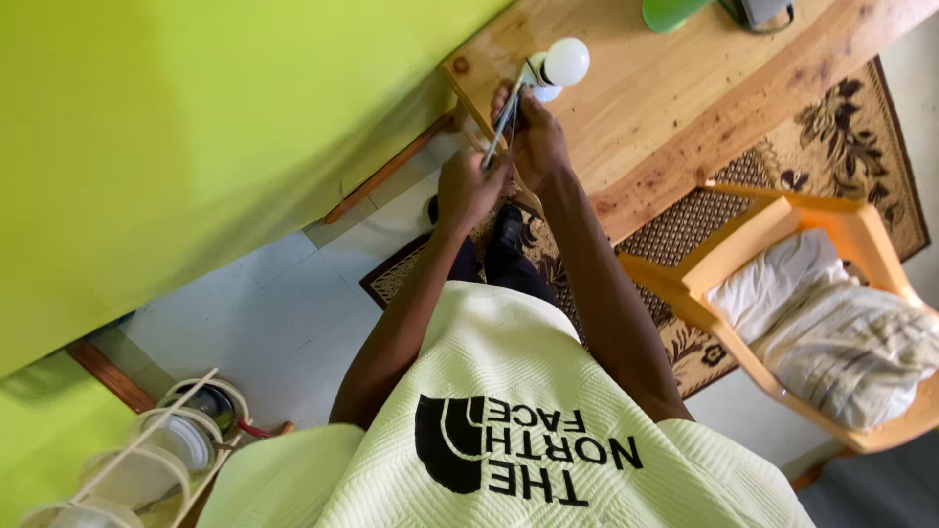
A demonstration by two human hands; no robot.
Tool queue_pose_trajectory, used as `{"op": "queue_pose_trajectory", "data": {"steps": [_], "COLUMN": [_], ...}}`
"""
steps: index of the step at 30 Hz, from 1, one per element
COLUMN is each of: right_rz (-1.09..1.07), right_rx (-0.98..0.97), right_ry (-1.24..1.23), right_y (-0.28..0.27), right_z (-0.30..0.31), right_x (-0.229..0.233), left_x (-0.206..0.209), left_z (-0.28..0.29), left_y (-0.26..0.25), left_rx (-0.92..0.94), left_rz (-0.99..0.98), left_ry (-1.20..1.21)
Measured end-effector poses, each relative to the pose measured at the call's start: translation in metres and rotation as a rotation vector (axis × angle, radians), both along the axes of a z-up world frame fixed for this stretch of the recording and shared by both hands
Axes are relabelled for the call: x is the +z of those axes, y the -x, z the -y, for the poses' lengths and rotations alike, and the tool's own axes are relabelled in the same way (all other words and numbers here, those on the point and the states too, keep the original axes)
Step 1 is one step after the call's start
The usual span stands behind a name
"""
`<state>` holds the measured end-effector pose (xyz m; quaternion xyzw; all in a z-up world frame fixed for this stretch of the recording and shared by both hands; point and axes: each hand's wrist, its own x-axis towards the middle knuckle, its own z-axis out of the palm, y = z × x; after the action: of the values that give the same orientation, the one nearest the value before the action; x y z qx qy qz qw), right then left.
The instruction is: The person uses a screwdriver to unscrew and remove a light bulb from a socket on a wooden desk. They then manipulate the socket and wires, remove the socket base, and reassemble the fixture components on the desk.
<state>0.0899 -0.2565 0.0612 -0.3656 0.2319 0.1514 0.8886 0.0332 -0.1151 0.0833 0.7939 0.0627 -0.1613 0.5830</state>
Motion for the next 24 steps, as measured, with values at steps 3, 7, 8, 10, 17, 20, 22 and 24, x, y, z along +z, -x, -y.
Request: {"op": "queue_pose_trajectory", "data": {"steps": [3,7,8,10,17,20,22,24], "right_rz": [-0.068,-0.041,-0.029,-0.121,-0.033,0.033,0.202,0.246], "right_rx": [-0.040,0.084,0.127,0.139,0.610,0.704,0.719,0.581], "right_ry": [-0.296,-0.408,-0.412,-0.222,0.242,0.318,0.556,0.510], "right_y": [0.001,0.020,0.019,0.014,-0.011,-0.011,-0.006,-0.007], "right_z": [0.009,0.025,0.026,0.031,0.048,0.036,0.022,0.013], "right_x": [0.001,-0.006,-0.005,0.000,0.030,0.023,0.012,0.005], "left_x": [-0.012,-0.030,-0.033,-0.038,-0.042,-0.030,-0.017,0.001], "left_z": [-0.030,-0.054,-0.058,-0.052,-0.023,-0.036,-0.038,-0.030], "left_y": [0.018,-0.001,-0.014,-0.034,-0.105,-0.108,-0.095,-0.092], "left_rx": [0.003,-0.112,-0.179,-0.220,-0.246,-0.169,-0.083,0.031], "left_rz": [-0.085,0.238,0.381,0.290,0.628,0.513,0.276,0.095], "left_ry": [0.198,0.071,-0.074,-0.314,-0.809,-0.774,-0.594,-0.398]}}
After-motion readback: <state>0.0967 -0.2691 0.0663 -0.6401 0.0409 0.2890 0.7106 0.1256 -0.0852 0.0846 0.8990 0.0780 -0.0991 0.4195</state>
